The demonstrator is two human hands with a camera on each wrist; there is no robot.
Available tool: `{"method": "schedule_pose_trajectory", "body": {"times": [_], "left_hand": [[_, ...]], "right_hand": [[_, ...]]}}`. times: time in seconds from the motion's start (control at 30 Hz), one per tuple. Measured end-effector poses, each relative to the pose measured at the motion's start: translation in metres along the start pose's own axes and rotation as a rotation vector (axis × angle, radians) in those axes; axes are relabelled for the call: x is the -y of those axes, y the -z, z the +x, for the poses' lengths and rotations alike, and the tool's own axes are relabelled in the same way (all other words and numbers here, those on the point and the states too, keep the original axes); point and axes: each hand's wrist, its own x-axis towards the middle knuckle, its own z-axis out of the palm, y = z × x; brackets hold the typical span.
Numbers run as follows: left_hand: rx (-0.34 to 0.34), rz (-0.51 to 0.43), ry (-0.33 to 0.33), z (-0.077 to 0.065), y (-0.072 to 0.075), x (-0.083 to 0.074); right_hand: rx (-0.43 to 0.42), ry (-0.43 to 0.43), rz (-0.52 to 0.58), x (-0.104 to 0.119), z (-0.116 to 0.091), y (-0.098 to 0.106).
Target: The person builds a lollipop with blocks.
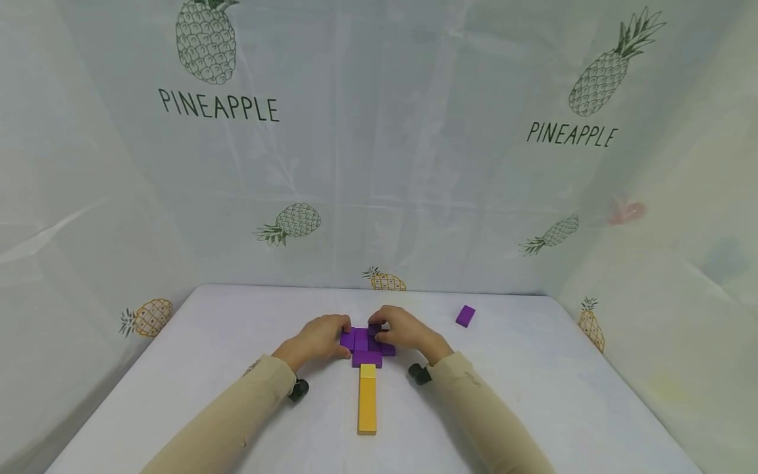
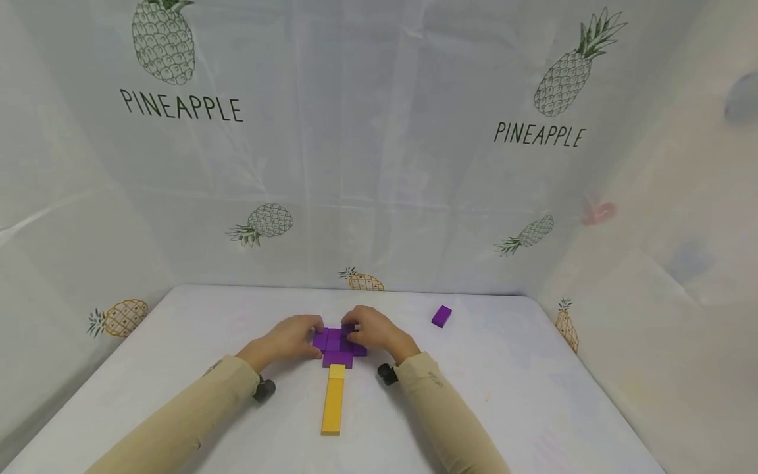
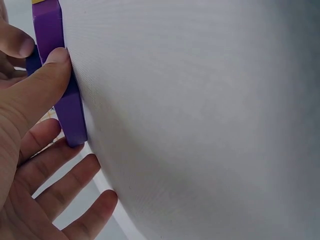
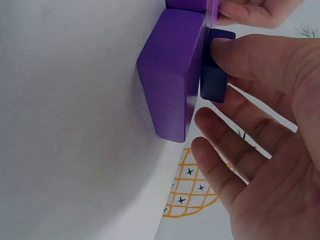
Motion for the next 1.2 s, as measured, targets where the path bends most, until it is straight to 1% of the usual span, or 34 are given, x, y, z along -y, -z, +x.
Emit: {"method": "schedule_pose_trajectory", "body": {"times": [0.23,0.67,0.87,1.0,1.1,1.2], "left_hand": [[0.001,-0.008,-0.007,-0.001,0.002,-0.001],[0.0,-0.018,-0.019,-0.001,0.001,0.001],[-0.003,-0.016,-0.02,-0.001,0.002,0.0],[-0.003,-0.012,-0.015,-0.001,0.002,0.0],[-0.002,-0.013,-0.011,-0.001,0.0,0.001],[-0.001,-0.01,-0.009,0.0,-0.001,0.002]], "right_hand": [[0.011,-0.031,0.002,0.0,0.002,-0.001],[0.05,-0.092,0.06,-0.001,0.002,-0.005],[0.047,-0.104,0.072,-0.002,0.003,-0.008],[0.043,-0.095,0.086,-0.003,0.001,-0.008],[0.026,-0.083,0.08,-0.006,-0.003,-0.006],[0.009,-0.092,0.065,-0.01,-0.011,-0.003]]}}
